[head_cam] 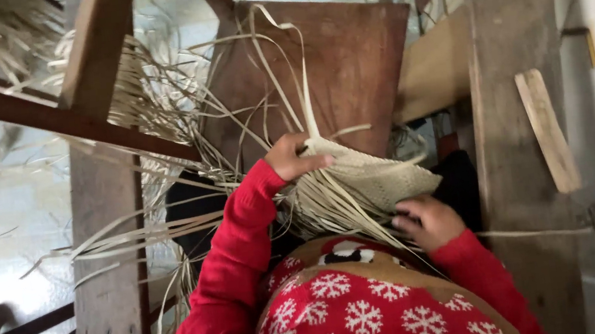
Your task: Weaving thin strips of natural fiber into a mat or bag using hand manipulation.
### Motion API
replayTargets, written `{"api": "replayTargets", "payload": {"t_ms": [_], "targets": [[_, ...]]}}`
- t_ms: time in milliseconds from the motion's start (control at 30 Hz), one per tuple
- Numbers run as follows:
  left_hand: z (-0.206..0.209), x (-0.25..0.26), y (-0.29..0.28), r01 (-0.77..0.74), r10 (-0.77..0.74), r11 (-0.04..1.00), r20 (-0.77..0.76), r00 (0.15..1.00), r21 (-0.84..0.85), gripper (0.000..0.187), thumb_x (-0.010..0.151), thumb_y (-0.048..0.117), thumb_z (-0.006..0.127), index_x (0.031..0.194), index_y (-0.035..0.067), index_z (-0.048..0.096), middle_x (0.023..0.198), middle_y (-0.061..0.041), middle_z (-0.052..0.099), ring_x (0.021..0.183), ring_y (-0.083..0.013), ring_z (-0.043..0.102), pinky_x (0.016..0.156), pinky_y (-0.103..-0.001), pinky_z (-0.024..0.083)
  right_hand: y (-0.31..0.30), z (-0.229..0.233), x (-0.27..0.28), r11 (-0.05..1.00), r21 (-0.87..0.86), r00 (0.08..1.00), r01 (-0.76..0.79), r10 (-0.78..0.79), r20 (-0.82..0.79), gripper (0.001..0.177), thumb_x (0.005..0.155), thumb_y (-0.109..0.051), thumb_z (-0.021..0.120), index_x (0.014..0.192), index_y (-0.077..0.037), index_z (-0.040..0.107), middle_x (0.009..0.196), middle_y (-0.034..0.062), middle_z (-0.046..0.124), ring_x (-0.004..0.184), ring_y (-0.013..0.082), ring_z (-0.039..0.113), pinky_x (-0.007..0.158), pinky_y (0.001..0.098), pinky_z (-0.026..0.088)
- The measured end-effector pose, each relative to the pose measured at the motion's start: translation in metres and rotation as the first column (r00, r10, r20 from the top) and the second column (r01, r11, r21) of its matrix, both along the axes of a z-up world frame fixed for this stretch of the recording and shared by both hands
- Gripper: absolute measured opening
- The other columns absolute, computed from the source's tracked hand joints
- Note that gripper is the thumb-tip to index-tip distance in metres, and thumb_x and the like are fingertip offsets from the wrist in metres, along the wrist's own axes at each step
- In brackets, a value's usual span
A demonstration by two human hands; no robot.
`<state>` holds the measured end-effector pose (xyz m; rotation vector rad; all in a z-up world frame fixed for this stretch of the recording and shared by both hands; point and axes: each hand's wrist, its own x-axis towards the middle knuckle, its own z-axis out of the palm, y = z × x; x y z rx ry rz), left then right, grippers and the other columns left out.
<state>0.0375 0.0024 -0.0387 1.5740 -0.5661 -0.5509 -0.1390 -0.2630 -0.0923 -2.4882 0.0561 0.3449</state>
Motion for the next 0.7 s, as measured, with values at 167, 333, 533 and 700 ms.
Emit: {"api": "replayTargets", "payload": {"t_ms": [167, 333, 533, 700], "targets": [[-0.043, 0.008, 0.01, -0.218, 0.233, 0.972, -0.23, 0.945, 0.09, 0.03, 0.07, 0.028, 0.076, 0.087, 0.005, 0.068, 0.076, -0.008, 0.066, 0.07, -0.0129, 0.057, 0.069, -0.034, 0.048, -0.012, -0.029, 0.006, 0.896, -0.343, 0.952, 0.282, -0.305, -0.012, 0.03, 0.077, -0.044, 0.062, 0.096, -0.02, 0.061, 0.088, 0.0023, 0.061, 0.086, 0.0194, 0.061, 0.077, 0.0328, 0.05], [-0.051, 0.013, 0.019, -0.247, 0.279, 0.957, -0.245, 0.928, 0.154, 0.032, 0.068, 0.029, 0.078, 0.089, 0.007, 0.068, 0.071, -0.005, 0.066, 0.067, -0.013, 0.06, 0.066, -0.029, 0.05, 0.002, -0.047, 0.013, 0.879, -0.045, 0.879, 0.474, -0.476, -0.034, 0.036, 0.078, -0.033, 0.067, 0.106, -0.015, 0.054, 0.098, 0.0044, 0.061, 0.091, 0.0228, 0.06, 0.077, 0.0361, 0.05], [-0.066, 0.018, 0.051, -0.023, 0.042, 0.997, -0.285, 0.958, 0.067, 0.051, 0.057, 0.026, 0.086, 0.098, 0.005, 0.063, 0.089, -0.01, 0.065, 0.084, -0.0182, 0.058, 0.079, -0.034, 0.048, 0.024, -0.08, 0.025, 0.743, 0.243, 0.757, 0.623, -0.652, 0.052, 0.02, 0.083, -0.015, 0.066, 0.097, -0.013, 0.051, 0.1, 0.0064, 0.053, 0.096, 0.027, 0.056, 0.082, 0.0386, 0.047], [-0.11, 0.011, 0.05, -0.055, -0.008, 0.987, -0.383, 0.924, -0.154, 0.057, 0.058, 0.016, 0.086, 0.106, 0.001, 0.059, 0.103, -0.017, 0.062, 0.097, -0.0241, 0.057, 0.09, -0.041, 0.045, -0.006, -0.111, 0.051, 0.739, 0.187, 0.747, 0.647, -0.664, 0.036, 0.032, 0.073, -0.005, 0.068, 0.101, -0.011, 0.055, 0.098, 0.0087, 0.055, 0.098, 0.0276, 0.054, 0.083, 0.0372, 0.046]]}}
